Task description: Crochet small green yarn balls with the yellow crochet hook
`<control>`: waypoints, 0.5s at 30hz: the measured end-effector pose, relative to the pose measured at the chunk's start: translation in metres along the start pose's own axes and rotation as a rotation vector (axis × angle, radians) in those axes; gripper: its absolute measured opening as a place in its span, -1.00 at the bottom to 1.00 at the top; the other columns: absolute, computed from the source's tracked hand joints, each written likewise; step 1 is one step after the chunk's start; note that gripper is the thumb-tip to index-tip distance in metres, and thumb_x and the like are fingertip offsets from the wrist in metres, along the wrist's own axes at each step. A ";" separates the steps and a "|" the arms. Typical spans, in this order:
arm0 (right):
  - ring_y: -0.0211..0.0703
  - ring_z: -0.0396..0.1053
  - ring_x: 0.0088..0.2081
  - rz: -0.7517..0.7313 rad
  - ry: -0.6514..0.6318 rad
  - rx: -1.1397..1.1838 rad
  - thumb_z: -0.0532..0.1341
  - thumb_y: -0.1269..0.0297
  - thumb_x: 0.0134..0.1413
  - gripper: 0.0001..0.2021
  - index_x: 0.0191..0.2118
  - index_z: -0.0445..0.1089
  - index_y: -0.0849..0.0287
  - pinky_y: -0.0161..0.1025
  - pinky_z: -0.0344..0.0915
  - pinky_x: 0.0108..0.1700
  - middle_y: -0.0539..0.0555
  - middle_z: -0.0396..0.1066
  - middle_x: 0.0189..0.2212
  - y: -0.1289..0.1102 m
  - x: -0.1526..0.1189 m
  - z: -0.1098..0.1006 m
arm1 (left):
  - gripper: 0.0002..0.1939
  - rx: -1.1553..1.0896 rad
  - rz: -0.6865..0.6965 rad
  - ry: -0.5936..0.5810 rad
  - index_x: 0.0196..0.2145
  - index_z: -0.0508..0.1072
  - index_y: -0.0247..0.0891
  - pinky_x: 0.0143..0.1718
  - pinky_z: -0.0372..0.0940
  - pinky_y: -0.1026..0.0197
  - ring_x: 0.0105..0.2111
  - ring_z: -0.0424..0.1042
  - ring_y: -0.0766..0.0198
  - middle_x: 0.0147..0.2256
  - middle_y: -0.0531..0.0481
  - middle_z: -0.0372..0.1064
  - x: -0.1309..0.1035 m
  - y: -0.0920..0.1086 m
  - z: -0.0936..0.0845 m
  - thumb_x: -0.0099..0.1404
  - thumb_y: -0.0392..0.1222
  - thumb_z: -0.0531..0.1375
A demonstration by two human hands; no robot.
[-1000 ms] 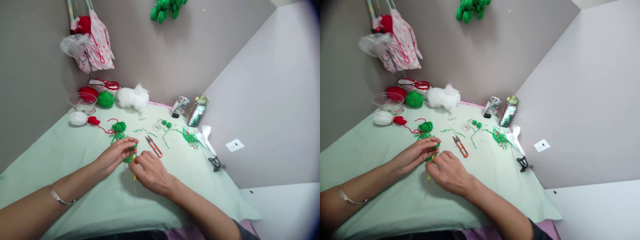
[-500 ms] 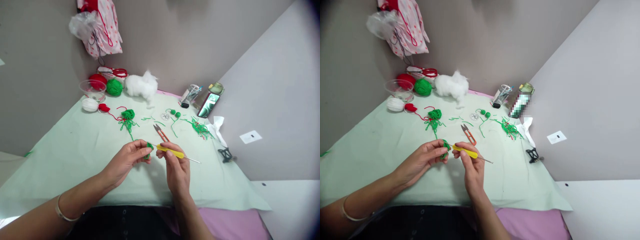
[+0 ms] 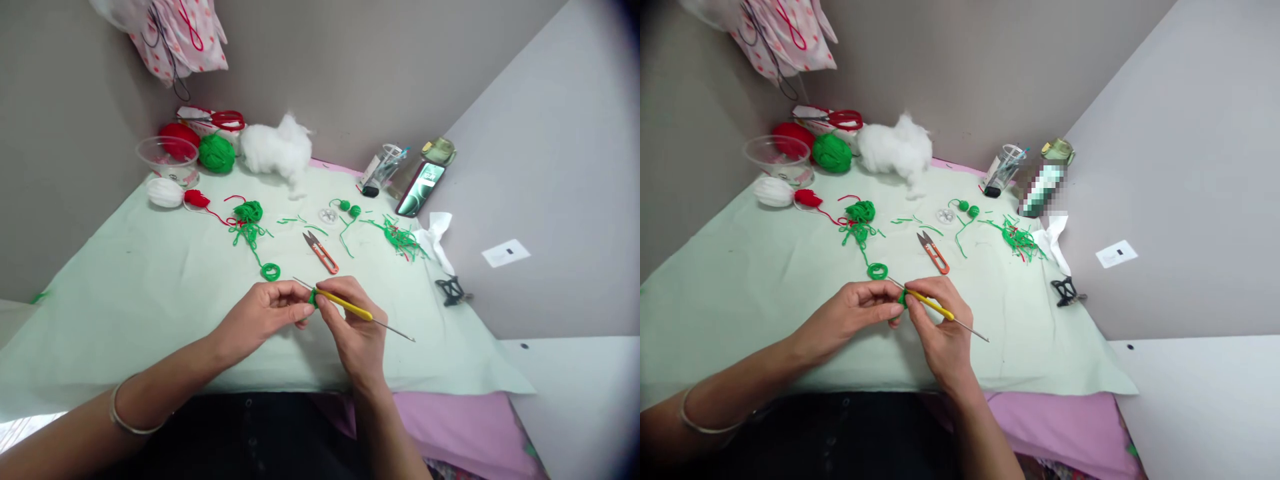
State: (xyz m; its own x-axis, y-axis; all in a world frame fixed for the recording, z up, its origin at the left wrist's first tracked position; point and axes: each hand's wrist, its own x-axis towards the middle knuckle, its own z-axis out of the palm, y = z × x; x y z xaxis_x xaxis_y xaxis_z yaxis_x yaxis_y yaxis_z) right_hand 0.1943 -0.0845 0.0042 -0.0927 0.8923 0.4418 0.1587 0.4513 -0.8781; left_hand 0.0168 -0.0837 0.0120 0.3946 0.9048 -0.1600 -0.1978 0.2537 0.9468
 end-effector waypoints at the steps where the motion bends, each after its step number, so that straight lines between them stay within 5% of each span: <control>1: -0.16 0.50 -0.18 0.002 -0.020 -0.009 0.36 0.47 0.19 -0.79 -0.14 0.60 0.00 -0.17 0.41 -0.11 0.03 0.58 -0.24 -0.001 -0.001 -0.001 | -0.91 0.015 -0.001 -0.014 -0.31 0.58 -0.24 -0.19 0.28 0.24 -0.35 0.41 0.31 -0.42 0.11 0.44 0.000 0.001 0.000 0.27 -0.18 0.36; 4: -0.17 0.50 -0.21 0.035 -0.032 0.001 0.35 0.45 0.19 -0.82 -0.18 0.62 0.01 -0.18 0.41 -0.14 0.02 0.58 -0.28 -0.004 -0.002 -0.006 | -0.89 0.102 -0.007 -0.050 -0.27 0.63 -0.21 -0.22 0.29 0.24 -0.34 0.42 0.28 -0.37 0.07 0.47 -0.003 0.008 -0.001 0.25 -0.16 0.37; 7: -0.20 0.48 -0.30 0.135 0.116 0.120 0.36 0.41 0.15 -0.88 -0.24 0.62 0.03 -0.21 0.40 -0.24 0.00 0.56 -0.33 -0.002 0.000 -0.013 | -0.81 0.290 0.060 -0.045 -0.22 0.70 -0.19 -0.29 0.29 0.26 -0.35 0.42 0.26 -0.33 0.03 0.49 -0.005 0.026 -0.015 0.22 -0.10 0.40; 9: -0.23 0.45 -0.40 0.223 0.215 0.232 0.38 0.39 0.09 -0.91 -0.27 0.60 0.06 -0.24 0.37 -0.33 -0.03 0.52 -0.42 0.001 0.003 -0.018 | -0.78 0.434 0.147 0.086 -0.19 0.70 -0.16 -0.30 0.27 0.30 -0.35 0.44 0.27 -0.36 0.05 0.51 -0.006 0.043 -0.036 0.25 -0.04 0.39; 11: -0.26 0.40 -0.48 0.298 0.274 0.323 0.40 0.37 0.01 -0.92 -0.32 0.58 0.09 -0.26 0.33 -0.39 -0.07 0.47 -0.51 0.004 0.005 -0.022 | -0.74 0.574 0.198 0.339 -0.15 0.69 -0.15 -0.27 0.25 0.34 -0.31 0.44 0.30 -0.30 0.10 0.55 -0.006 0.060 -0.064 0.28 0.01 0.37; 13: -0.27 0.38 -0.50 0.342 0.295 0.365 0.41 0.36 -0.05 -0.92 -0.35 0.57 0.10 -0.27 0.31 -0.42 -0.08 0.44 -0.54 0.005 0.006 -0.023 | -0.70 0.722 0.237 0.638 -0.08 0.67 -0.15 -0.10 0.28 0.28 -0.19 0.46 0.24 -0.17 0.12 0.58 -0.006 0.074 -0.088 0.28 0.00 0.38; 15: -0.28 0.38 -0.48 0.347 0.295 0.353 0.41 0.35 -0.03 -0.91 -0.33 0.58 0.10 -0.27 0.31 -0.40 -0.07 0.44 -0.51 0.006 0.005 -0.022 | -0.65 0.997 0.240 0.722 -0.04 0.65 -0.17 0.24 0.14 0.07 0.00 0.42 0.10 -0.02 0.07 0.52 -0.007 0.081 -0.097 0.25 -0.01 0.40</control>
State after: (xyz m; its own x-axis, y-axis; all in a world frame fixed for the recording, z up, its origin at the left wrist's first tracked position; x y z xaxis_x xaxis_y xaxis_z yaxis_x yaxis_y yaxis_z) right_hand 0.2162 -0.0772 0.0056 0.1928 0.9757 0.1046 -0.2120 0.1455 -0.9664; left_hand -0.0889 -0.0366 0.0626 -0.2002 0.9530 0.2274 0.6920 -0.0268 0.7214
